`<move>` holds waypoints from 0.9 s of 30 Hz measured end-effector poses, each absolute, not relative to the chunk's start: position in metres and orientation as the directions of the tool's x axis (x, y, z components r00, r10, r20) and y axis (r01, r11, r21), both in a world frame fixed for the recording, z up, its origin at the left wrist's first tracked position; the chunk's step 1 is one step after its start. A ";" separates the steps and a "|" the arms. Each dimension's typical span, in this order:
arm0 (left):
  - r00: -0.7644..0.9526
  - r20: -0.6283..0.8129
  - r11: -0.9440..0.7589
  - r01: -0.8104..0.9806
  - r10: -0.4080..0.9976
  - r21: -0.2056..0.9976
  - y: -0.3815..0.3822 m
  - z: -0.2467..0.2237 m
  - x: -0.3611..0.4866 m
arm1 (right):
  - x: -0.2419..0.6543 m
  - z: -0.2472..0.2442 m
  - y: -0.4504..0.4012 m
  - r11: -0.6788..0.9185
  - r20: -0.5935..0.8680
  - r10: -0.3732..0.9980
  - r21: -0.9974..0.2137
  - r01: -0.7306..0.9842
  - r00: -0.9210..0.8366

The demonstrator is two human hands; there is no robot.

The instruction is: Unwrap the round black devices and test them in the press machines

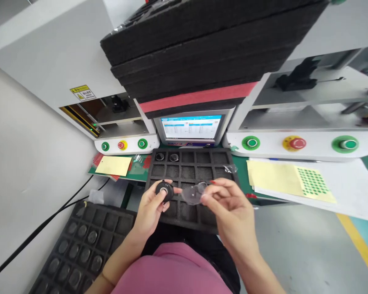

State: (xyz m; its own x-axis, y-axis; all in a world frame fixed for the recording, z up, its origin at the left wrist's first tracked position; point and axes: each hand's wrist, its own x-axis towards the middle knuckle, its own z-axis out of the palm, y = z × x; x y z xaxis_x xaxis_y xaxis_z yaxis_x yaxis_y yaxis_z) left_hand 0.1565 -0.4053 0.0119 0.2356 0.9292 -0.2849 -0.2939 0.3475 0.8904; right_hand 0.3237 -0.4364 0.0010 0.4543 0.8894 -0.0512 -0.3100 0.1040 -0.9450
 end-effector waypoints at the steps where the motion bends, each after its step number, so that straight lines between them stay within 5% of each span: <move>1: 0.258 -0.270 0.343 -0.297 0.928 0.891 -0.406 0.013 0.158 | 0.314 0.005 -0.439 0.094 -0.082 0.907 -0.916 -0.390 0.413; 8: 0.342 -0.176 0.297 -0.344 0.923 0.891 -0.414 0.009 0.161 | 0.279 0.007 -0.444 0.000 -0.172 0.953 -0.821 -0.571 0.248; 19: 0.294 -0.179 0.296 -0.425 0.939 0.856 -0.420 0.004 0.161 | 0.275 0.003 -0.443 -0.011 -0.183 0.948 -0.834 -0.551 0.259; 27: 0.288 -0.086 0.135 -0.157 0.954 0.978 -0.430 0.011 0.157 | 0.277 0.000 -0.445 0.030 -0.120 0.951 -0.883 -0.469 0.286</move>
